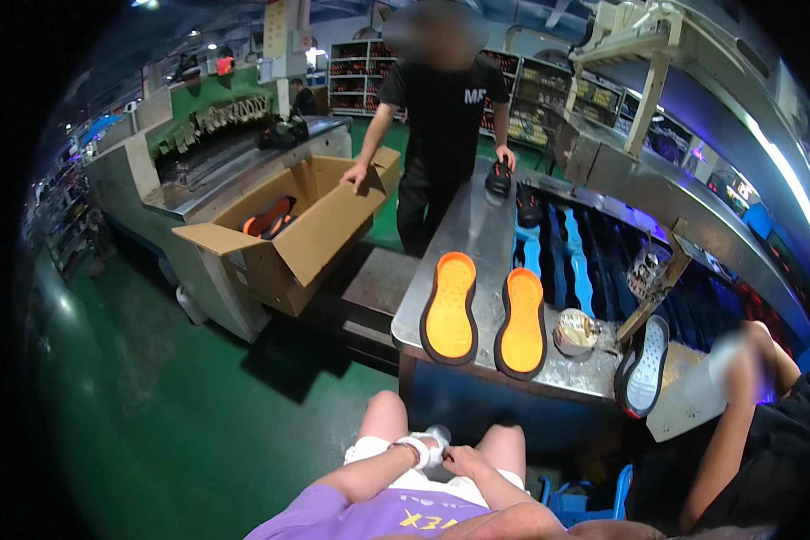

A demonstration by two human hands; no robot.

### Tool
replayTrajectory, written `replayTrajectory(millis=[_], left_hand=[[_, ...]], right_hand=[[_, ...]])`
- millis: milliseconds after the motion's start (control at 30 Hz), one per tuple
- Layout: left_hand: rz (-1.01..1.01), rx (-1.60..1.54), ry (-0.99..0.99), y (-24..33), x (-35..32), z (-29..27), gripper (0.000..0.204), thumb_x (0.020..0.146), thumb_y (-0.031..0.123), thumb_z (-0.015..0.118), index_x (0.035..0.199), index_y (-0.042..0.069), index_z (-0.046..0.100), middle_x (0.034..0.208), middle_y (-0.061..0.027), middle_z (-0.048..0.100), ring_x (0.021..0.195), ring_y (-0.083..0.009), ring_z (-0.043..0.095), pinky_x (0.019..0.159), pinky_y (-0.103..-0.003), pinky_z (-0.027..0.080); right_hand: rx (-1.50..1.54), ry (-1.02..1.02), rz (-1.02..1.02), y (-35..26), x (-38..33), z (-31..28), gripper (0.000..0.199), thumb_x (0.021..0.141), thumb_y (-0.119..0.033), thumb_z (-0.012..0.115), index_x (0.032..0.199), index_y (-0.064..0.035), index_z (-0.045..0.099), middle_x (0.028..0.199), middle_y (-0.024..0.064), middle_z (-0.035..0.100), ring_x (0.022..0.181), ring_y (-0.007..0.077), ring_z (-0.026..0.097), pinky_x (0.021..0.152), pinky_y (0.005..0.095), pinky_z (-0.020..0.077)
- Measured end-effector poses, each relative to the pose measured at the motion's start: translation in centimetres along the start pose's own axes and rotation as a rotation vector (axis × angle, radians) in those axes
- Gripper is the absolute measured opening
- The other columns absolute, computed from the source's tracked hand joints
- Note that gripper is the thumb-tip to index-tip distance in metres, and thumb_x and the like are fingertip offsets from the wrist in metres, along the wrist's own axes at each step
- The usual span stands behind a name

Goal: The person applies glue to the edges of orange shoe soles using a small brush. They repeatedly dip the brush into a container and coat the perimeter of each sole, then place the treated soles on the table. A coworker nearby handles additional soles and shoes.

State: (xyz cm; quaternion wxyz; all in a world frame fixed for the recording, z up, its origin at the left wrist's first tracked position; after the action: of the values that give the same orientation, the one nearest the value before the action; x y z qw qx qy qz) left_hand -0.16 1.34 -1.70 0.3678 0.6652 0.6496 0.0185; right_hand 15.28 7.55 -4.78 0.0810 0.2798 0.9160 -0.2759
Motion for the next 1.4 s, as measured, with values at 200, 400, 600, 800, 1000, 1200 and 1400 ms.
replayTrajectory(millis=[200,400,600,800,1000,1200,1400], left_hand=[[-0.047,0.008,-0.015,0.0,-0.4,0.3,0.034,0.089,0.039,0.065,0.111,0.015,0.075,0.109,-0.0139,0.075,0.098,-0.0348,0.071,0.088,-0.044,0.053],[0.008,-0.17,0.209,-10.5,6.0,6.5,0.033,0.086,0.031,0.066,0.109,0.01,0.076,0.102,-0.0177,0.076,0.093,-0.0353,0.072,0.081,-0.043,0.054],[-0.068,-0.114,0.147,-9.1,5.1,6.1,0.029,0.088,0.033,0.066,0.104,0.01,0.076,0.093,-0.0169,0.076,0.087,-0.0332,0.072,0.078,-0.044,0.054],[0.154,-0.39,0.455,-5.5,5.5,5.2,0.034,0.095,0.039,0.058,0.103,0.009,0.072,0.098,-0.0158,0.075,0.089,-0.0362,0.071,0.078,-0.045,0.053],[-0.122,-0.058,0.031,-13.4,10.5,11.9,0.037,0.092,0.037,0.064,0.107,0.004,0.072,0.096,-0.0145,0.074,0.083,-0.0278,0.068,0.078,-0.043,0.054],[-0.058,-0.203,-0.061,-9.0,10.0,9.1,0.023,0.092,0.026,0.065,0.092,0.006,0.077,0.087,-0.0142,0.073,0.078,-0.0255,0.066,0.074,-0.043,0.052],[-0.051,-0.036,-0.064,-9.6,7.6,7.9,0.029,0.088,0.03,0.069,0.103,0.005,0.076,0.097,-0.0154,0.076,0.088,-0.0302,0.07,0.081,-0.042,0.054]], right_hand=[[0.014,-0.093,0.181,3.5,0.6,1.6,0.031,0.091,-0.025,0.058,0.116,-0.0176,0.076,0.116,0.0146,0.074,0.112,0.0324,0.07,0.095,0.0456,0.0554],[-0.046,-0.175,0.18,3.3,2.9,2.4,0.033,0.096,-0.029,0.053,0.111,-0.0134,0.078,0.117,0.0167,0.074,0.112,0.0337,0.07,0.097,0.0473,0.0546],[-0.015,-0.065,0.116,1.4,1.7,1.4,0.035,0.097,-0.03,0.05,0.101,-0.006,0.076,0.105,0.0208,0.074,0.103,0.0378,0.071,0.09,0.0514,0.0561],[0.057,-0.104,0.153,1.5,-0.9,-1.4,0.044,0.099,-0.045,0.054,0.104,-0.0064,0.075,0.106,0.0204,0.074,0.105,0.0378,0.07,0.092,0.0508,0.0542],[-0.018,-0.164,0.116,0.3,0.2,-0.7,0.034,0.098,-0.04,0.057,0.109,-0.0118,0.074,0.112,0.0154,0.075,0.11,0.0336,0.07,0.095,0.0485,0.0542],[0.041,0.021,0.156,4.7,-1.1,0.8,0.025,0.097,-0.026,0.053,0.107,-0.0098,0.07,0.104,0.0173,0.075,0.104,0.0359,0.07,0.091,0.0478,0.0544],[0.145,-0.021,0.139,-0.3,-0.1,-1.3,0.023,0.093,-0.022,0.056,0.104,-0.0073,0.069,0.103,0.0177,0.075,0.102,0.0372,0.07,0.089,0.0481,0.0547]])
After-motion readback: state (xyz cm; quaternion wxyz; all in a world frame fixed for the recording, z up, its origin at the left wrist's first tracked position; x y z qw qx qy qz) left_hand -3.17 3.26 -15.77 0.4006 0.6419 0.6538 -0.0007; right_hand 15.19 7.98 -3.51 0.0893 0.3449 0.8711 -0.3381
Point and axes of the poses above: each hand's wrist, its own x-axis towards the middle knuckle, its own z-axis out of the palm, y = z × x, the point moved 2 cm from there along x, towards the middle knuckle
